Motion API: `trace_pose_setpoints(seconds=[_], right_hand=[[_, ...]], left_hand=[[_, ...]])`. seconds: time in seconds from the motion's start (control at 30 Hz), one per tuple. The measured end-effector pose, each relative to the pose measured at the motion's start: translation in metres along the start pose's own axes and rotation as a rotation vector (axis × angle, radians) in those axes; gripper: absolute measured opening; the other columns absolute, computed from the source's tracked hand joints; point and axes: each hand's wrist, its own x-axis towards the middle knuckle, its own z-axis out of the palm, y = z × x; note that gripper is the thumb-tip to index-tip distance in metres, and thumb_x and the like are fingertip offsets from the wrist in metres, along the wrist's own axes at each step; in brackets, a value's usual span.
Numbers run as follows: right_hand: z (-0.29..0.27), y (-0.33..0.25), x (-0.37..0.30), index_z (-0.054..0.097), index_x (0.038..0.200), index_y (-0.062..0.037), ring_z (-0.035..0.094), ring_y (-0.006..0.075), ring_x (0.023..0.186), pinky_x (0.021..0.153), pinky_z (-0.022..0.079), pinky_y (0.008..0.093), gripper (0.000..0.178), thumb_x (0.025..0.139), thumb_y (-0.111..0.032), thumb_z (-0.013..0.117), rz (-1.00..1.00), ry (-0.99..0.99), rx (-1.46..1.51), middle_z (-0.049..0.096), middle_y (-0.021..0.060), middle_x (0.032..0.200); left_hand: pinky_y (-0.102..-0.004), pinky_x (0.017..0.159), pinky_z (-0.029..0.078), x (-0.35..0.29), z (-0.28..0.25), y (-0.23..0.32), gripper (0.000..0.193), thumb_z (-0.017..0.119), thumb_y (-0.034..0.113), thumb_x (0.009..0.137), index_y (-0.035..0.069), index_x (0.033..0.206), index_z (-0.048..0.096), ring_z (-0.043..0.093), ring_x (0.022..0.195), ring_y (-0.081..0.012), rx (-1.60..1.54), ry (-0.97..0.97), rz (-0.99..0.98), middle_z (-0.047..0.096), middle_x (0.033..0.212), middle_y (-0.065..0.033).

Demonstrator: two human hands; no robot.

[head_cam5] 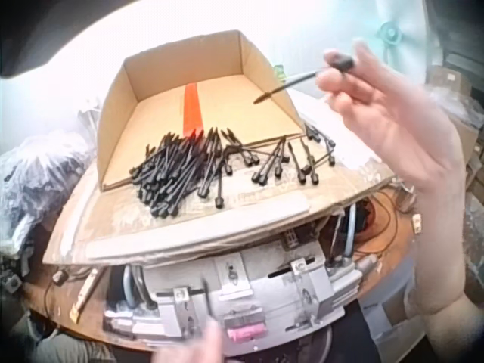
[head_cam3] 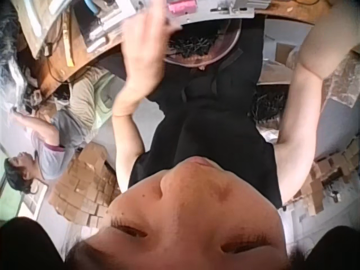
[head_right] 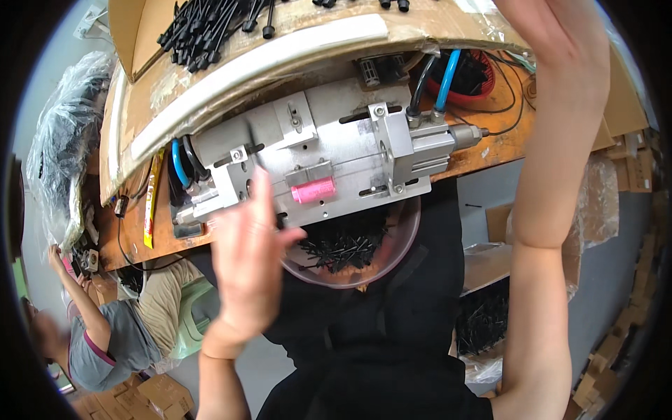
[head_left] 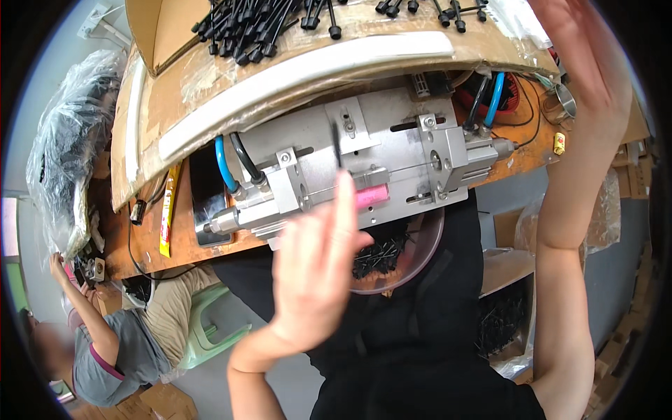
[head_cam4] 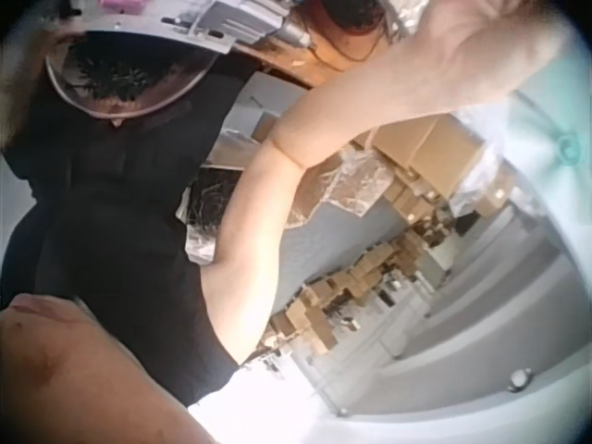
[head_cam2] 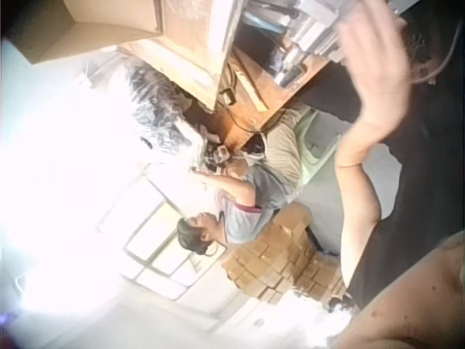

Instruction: The person repeatedly picks up black cable ties from a cardboard box and inserts them into a silver mechanical device on a workbench. They manipulate the ties within the machine, likely crimping or securing them, and then place the finished items into a pink plastic basin below. The process is repetitive and involves handling the ties one by one.

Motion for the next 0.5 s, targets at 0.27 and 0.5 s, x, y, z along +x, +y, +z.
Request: trace_pose_setpoints(seconds=[0.27,0.5], right_hand=[[0.023,0.008,-0.056,0.057,0.117,0.0012,0.063,0.0194,0.076,0.065,0.051,0.0234,0.026,0.097,-0.015,0.057,0.1,0.081,-0.239,0.068,0.0155,0.095],[0.069,0.045,-0.135,0.057,0.107,0.0025,0.063,0.0162,0.082,0.073,0.054,0.0266,0.026,0.083,0.012,0.064,0.021,0.038,-0.786,0.066,0.0144,0.096]], left_hand=[[-0.0376,0.075,0.043,-0.019,0.052,0.029,0.074,0.075,0.007,0.074,-0.003,0.141,0.044,0.05,0.083,-0.0252,0.008,-0.13,-0.149,0.053,0.094,-0.009],[-0.0384,0.077,0.044,-0.022,0.049,0.026,0.074,0.071,0.004,0.077,-0.006,0.143,0.039,0.05,0.086,-0.0269,-0.017,-0.167,-0.187,0.053,0.098,-0.0116]])
